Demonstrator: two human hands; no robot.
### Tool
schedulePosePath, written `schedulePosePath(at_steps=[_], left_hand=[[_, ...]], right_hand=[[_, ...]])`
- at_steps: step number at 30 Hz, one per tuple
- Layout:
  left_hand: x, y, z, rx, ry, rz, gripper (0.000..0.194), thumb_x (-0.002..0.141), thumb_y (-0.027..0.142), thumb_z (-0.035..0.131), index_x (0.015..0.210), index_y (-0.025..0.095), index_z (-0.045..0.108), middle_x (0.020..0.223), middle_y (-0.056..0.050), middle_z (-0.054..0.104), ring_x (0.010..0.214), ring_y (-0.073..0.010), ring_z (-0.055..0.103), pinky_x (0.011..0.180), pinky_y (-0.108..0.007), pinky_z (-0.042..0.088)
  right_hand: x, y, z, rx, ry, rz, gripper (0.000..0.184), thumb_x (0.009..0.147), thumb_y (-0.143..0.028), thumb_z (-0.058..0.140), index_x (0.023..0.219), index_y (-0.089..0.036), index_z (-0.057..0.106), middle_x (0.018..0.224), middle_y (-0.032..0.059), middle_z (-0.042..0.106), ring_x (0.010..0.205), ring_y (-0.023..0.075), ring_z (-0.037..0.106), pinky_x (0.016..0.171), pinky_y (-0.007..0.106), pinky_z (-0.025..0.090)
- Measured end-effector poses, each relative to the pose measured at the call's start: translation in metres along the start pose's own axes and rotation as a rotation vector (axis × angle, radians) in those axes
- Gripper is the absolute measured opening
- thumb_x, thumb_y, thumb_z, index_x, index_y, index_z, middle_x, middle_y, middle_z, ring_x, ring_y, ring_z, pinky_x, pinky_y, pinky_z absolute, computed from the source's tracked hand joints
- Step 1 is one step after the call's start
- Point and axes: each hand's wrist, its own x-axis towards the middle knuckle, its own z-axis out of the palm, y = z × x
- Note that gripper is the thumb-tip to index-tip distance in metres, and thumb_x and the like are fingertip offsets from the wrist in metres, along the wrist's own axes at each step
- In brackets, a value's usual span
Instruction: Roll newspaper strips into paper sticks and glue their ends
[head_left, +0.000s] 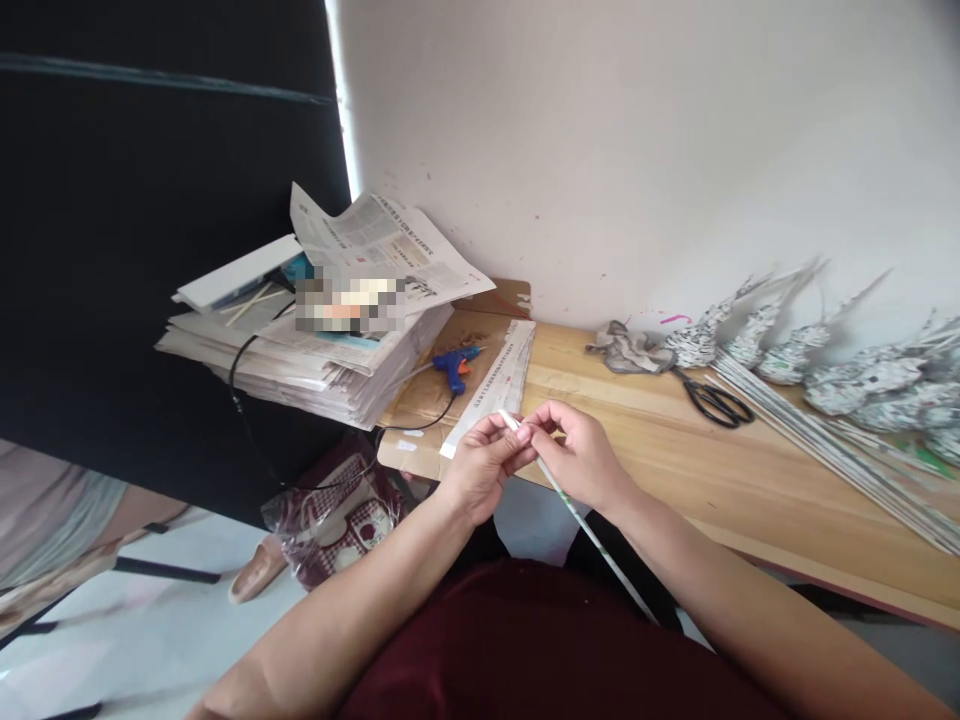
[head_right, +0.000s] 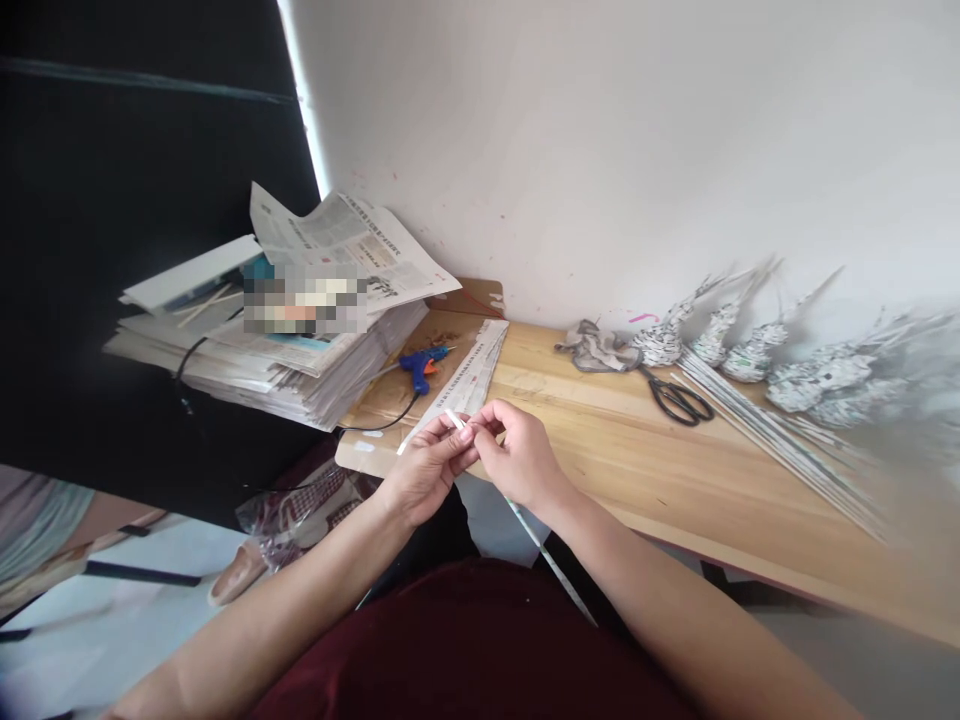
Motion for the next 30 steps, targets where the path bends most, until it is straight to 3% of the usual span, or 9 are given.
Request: schedulePosePath(at_steps=[6, 16, 24, 27, 30], left_hand=[[-0.009, 0.003, -0.019, -0.01, 0.044, -0.011, 0.02, 0.069, 0.02, 0.073, 0.083, 0.012, 0.062, 0.076, -0.001, 0.061, 0.064, -0.0075, 0.061, 0.059, -0.016, 0.053], [-0.018, 0.01, -0.047, -0.142, 0.125, -0.044, 0.017, 0.068, 0.015, 0.073, 0.08, 0.011, 0.062, 0.076, -0.002, 0.062, 0.067, -0.0082, 0.063, 0.063, -0.017, 0.055], [-0.023, 0.021, -0.062, -0.166, 0.166, -0.04, 0.016, 0.069, 0.014, 0.072, 0.081, 0.01, 0.063, 0.075, -0.004, 0.064, 0.071, -0.0112, 0.065, 0.066, -0.018, 0.054], [-0.023, 0.024, -0.063, -0.16, 0.158, -0.027, 0.017, 0.068, 0.015, 0.073, 0.082, 0.009, 0.065, 0.075, -0.004, 0.064, 0.071, -0.0105, 0.064, 0.066, -0.017, 0.053], [-0.023, 0.021, -0.065, -0.164, 0.168, -0.003, 0.017, 0.067, 0.016, 0.074, 0.08, 0.01, 0.065, 0.073, -0.002, 0.063, 0.066, -0.0081, 0.061, 0.065, -0.018, 0.053]], right_hand=[[0.005, 0.009, 0.021, 0.168, -0.089, 0.119, 0.016, 0.079, -0.034, 0.055, 0.075, -0.018, 0.056, 0.063, -0.0017, 0.057, 0.052, 0.0096, 0.05, 0.05, 0.022, 0.041], [0.006, -0.011, 0.044, -0.101, -0.121, -0.106, 0.009, 0.084, -0.026, 0.05, 0.082, -0.02, 0.056, 0.076, 0.0, 0.06, 0.066, 0.0116, 0.055, 0.056, 0.021, 0.042], [0.022, -0.02, 0.049, 0.053, -0.386, -0.02, 0.021, 0.088, -0.035, 0.046, 0.085, -0.018, 0.059, 0.078, 0.0012, 0.063, 0.065, 0.0113, 0.059, 0.057, 0.022, 0.046], [0.027, -0.026, 0.053, -0.018, -0.316, -0.041, 0.025, 0.086, -0.039, 0.049, 0.088, -0.018, 0.061, 0.081, 0.0028, 0.065, 0.069, 0.0132, 0.06, 0.061, 0.024, 0.047], [0.028, -0.033, 0.062, -0.209, -0.189, -0.176, 0.019, 0.079, -0.038, 0.06, 0.083, -0.021, 0.065, 0.085, 0.0035, 0.066, 0.078, 0.0166, 0.06, 0.071, 0.029, 0.046]])
